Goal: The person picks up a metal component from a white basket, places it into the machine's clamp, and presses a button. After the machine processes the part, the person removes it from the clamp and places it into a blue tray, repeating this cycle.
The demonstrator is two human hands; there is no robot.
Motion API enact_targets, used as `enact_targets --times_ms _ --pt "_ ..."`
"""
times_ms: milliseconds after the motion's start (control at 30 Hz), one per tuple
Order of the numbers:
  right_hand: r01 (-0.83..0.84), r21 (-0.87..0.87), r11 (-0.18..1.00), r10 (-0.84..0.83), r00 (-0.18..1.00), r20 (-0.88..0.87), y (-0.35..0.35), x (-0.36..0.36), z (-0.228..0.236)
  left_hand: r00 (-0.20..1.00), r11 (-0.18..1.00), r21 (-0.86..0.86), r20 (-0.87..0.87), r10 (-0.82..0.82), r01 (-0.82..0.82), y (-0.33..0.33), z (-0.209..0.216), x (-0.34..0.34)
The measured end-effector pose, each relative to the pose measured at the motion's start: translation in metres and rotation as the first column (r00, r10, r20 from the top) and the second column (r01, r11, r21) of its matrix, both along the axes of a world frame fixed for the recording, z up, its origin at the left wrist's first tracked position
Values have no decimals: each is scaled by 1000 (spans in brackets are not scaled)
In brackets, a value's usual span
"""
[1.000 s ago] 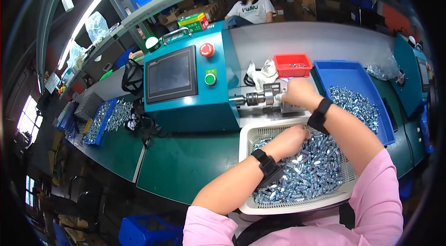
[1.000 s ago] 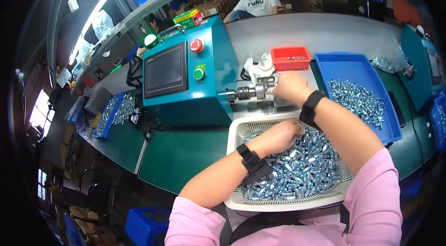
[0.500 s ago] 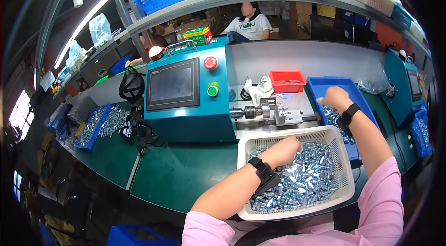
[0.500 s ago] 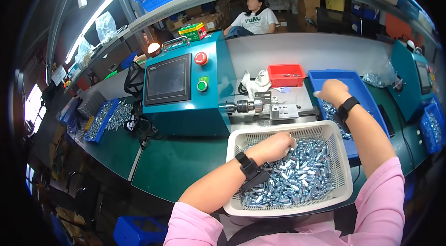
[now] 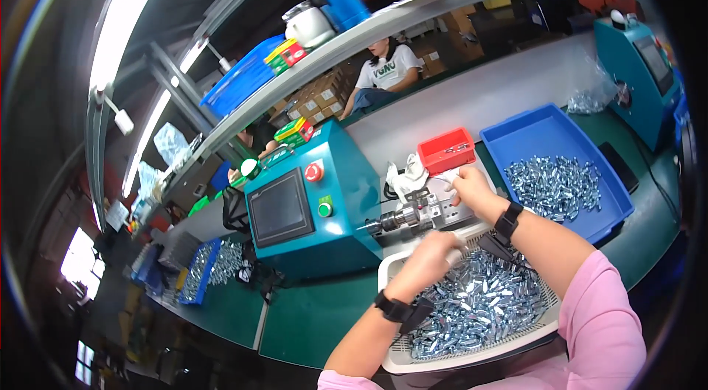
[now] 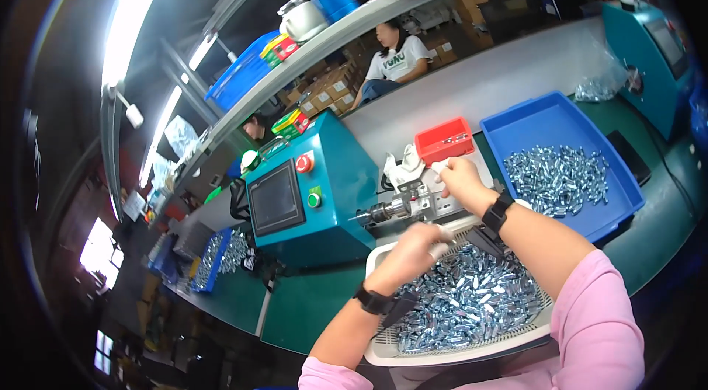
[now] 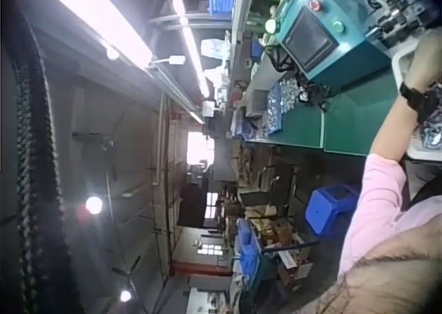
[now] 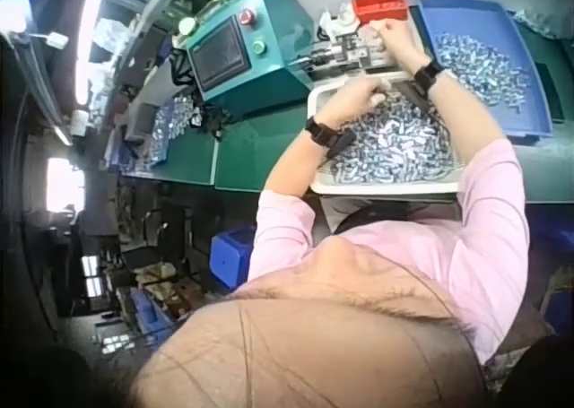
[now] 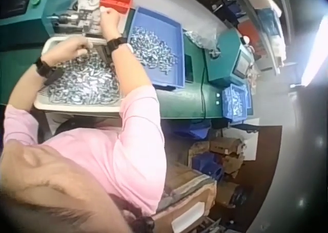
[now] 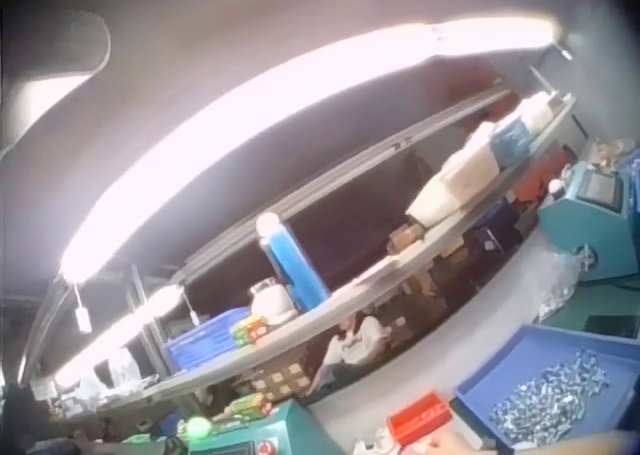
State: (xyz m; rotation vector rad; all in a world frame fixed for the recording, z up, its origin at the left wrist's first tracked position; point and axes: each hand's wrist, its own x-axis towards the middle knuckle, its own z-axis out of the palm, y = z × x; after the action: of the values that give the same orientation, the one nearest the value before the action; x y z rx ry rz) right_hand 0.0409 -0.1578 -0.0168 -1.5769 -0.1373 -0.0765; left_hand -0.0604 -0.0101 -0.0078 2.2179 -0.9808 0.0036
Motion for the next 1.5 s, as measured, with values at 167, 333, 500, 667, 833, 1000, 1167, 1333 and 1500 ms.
enact_targets --times_ms 167,333,500,667,833,1000,1167,1333,1500 --pt "-3 33 999 2 999 47 3 4 0 920 958 56 300 251 -280 15 34 39" --pt "22 -123 992 -7 993 122 2 4 3 815 864 155 444 372 -479 14 28 66" --pt "15 -81 997 -10 998 65 -3 5 9 787 832 242 529 318 -499 16 22 74" --pt "41 -182 982 -11 987 160 3 12 4 833 834 280 447 325 -475 21 30 82" --pt "14 -218 976 18 990 143 5 13 3 888 824 334 123 443 -457 24 37 93" --pt "-17 -243 970 48 991 124 2 17 -1 785 811 297 549 286 -504 9 35 74" --pt "41 -498 866 14 994 106 -6 6 6 937 883 380 -98 335 -276 -27 36 0" --pt "-101 -608 787 142 990 20 4 -18 24 933 839 514 -184 310 -178 -32 -5 -21" --pt "-267 -459 847 241 964 -115 20 -38 16 966 881 452 -136 222 -139 -28 -9 -23"
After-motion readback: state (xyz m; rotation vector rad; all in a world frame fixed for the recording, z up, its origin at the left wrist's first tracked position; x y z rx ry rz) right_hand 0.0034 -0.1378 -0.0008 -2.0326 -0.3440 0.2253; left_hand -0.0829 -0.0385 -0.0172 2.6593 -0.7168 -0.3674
